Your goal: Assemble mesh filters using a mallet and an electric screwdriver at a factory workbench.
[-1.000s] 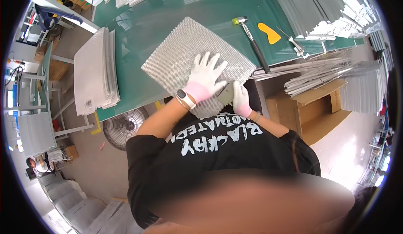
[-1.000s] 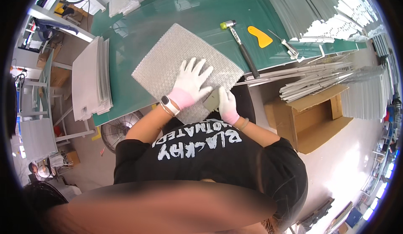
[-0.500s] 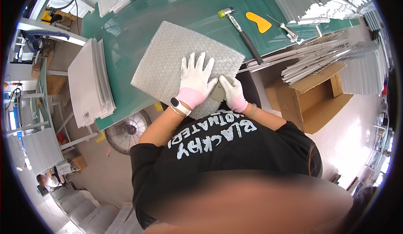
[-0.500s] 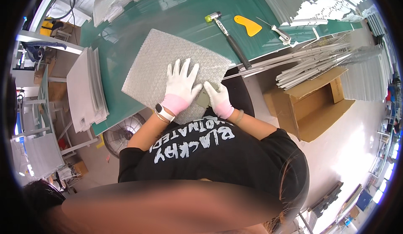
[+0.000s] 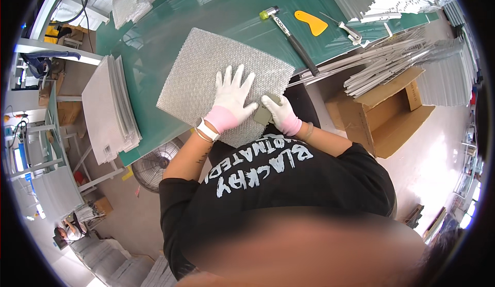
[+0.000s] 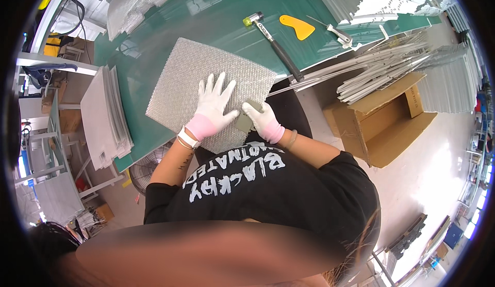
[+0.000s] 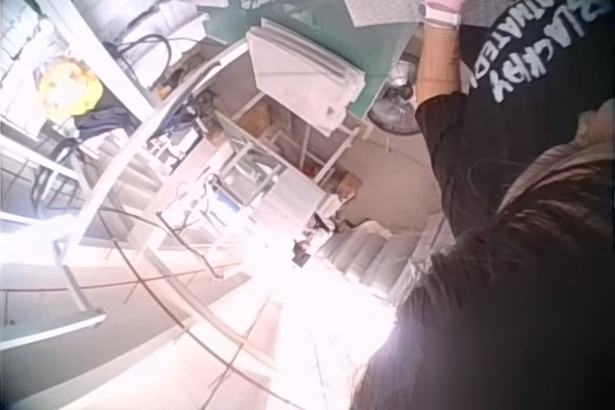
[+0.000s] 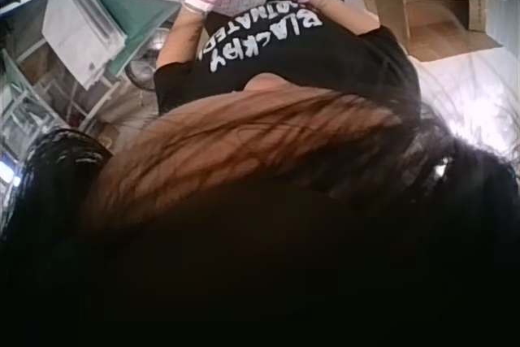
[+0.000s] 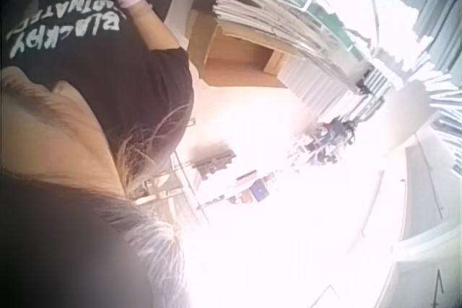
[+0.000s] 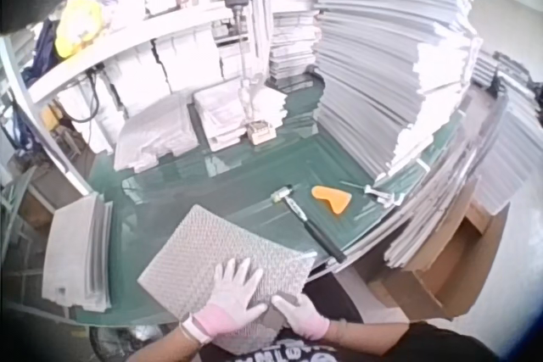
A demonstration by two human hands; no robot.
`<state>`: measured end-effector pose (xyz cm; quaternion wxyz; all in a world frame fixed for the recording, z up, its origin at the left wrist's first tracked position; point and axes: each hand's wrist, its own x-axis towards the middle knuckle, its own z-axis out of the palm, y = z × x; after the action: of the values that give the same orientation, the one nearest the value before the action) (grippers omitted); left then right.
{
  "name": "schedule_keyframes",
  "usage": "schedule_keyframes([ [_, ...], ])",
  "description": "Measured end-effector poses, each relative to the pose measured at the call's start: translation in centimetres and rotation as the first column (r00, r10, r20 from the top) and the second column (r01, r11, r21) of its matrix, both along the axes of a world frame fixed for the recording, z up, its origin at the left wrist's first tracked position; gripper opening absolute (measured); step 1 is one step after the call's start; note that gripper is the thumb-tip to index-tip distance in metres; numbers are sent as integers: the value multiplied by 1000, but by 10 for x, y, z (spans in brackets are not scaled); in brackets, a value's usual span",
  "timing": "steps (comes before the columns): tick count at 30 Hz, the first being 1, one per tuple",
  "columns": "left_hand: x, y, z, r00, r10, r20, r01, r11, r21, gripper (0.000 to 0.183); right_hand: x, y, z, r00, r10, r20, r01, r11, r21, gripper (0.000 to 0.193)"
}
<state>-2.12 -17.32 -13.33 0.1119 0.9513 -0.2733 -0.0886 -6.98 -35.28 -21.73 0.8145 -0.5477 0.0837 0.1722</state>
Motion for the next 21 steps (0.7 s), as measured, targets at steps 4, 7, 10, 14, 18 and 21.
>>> schedule_keyframes([
  [4,-1,-2,1,1000,5,5,-5,1000,-6,79,-1,6,-7,995,-103,-3,103,993,50,15],
  [7,2,-2,1,999,-21,27,20,999,37,74,4,15,-16,990,-136,-48,139,989,60,20],
  [10,16,12,-3,994,-70,80,64,995,81,66,19,13,-16,990,139,-38,-138,989,46,37],
  [14,57,48,0,967,-155,204,151,988,40,56,40,5,31,579,815,15,-723,522,-453,51],
  [18,48,32,37,924,-132,359,139,990,6,52,54,-54,-1,677,735,38,6,46,-999,49],
  [21,-15,15,27,956,-206,209,288,800,-527,28,62,-101,-28,747,665,-17,42,-72,-997,26],
])
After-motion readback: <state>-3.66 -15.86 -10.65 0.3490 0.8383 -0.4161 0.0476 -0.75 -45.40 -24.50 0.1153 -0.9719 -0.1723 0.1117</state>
